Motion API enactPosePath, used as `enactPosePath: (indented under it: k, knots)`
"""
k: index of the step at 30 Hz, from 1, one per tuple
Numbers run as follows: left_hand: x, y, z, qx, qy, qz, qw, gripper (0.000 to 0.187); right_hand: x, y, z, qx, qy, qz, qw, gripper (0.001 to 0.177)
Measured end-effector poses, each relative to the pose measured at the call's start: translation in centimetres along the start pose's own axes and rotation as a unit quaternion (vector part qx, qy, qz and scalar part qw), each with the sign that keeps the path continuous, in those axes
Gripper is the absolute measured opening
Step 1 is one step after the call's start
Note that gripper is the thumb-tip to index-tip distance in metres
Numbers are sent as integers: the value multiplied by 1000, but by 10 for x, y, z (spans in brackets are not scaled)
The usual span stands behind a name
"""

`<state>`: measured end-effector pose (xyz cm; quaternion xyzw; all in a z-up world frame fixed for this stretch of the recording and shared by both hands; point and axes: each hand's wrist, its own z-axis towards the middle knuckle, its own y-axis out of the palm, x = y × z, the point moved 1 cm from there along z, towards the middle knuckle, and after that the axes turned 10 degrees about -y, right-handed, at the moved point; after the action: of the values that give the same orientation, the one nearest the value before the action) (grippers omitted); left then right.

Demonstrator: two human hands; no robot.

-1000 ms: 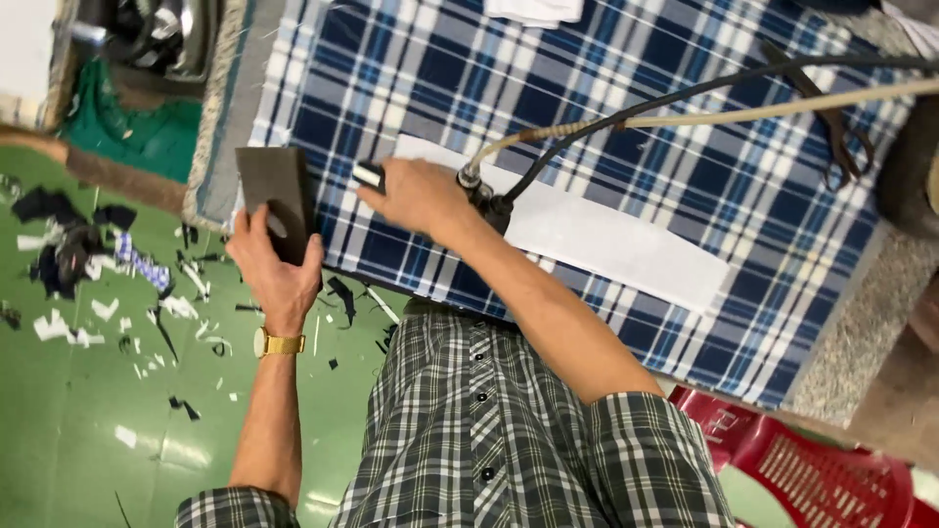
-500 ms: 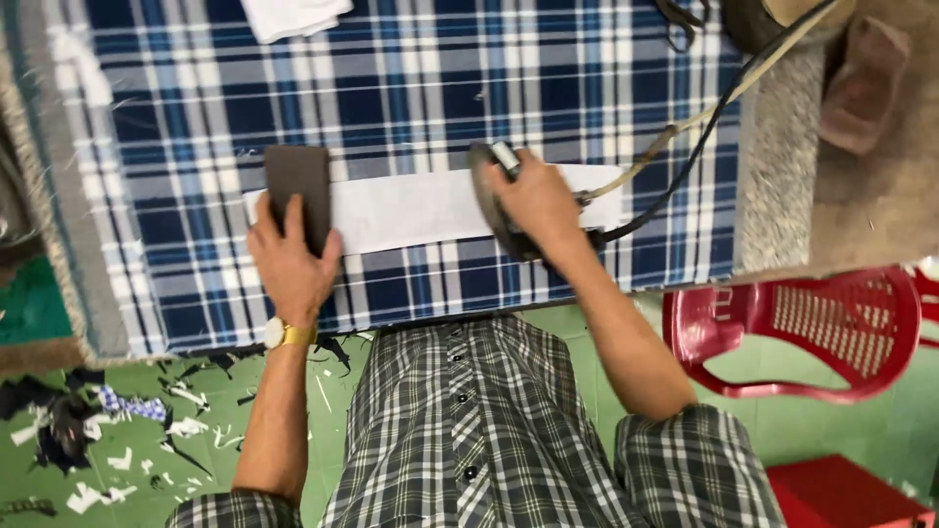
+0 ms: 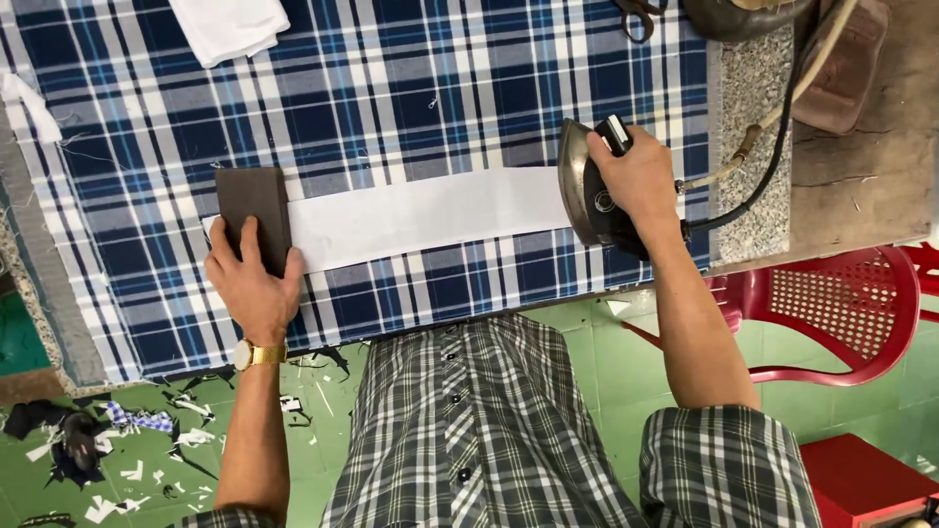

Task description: The person irons a long white fabric strip on a plaid-covered table, then cuts it with scissors, folds it, and stacks it with other white pieces. The person repeats ironing and cutting on another strip before stacking the finished pieces.

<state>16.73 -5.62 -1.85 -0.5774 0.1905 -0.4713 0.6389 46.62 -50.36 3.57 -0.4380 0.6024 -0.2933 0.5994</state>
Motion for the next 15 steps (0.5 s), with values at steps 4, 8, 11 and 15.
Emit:
enactPosePath:
  k: [4, 8, 11, 15]
  knots:
    - [1, 0, -1, -9, -6, -12, 1000, 62, 0, -4, 0, -7, -19, 22, 1000, 47]
    - [44, 5, -3, -1, -17, -7, 1000, 63, -5, -5, 2, -11, -18, 21, 1000, 47]
    - [118, 8, -5, -46, -23, -58, 997, 58, -3, -5, 1, -27, -13, 6, 1000, 49]
    - [190, 43, -20, -122, 82, -149, 978, 56, -11, -12, -2, -42, -30, 5, 999, 50]
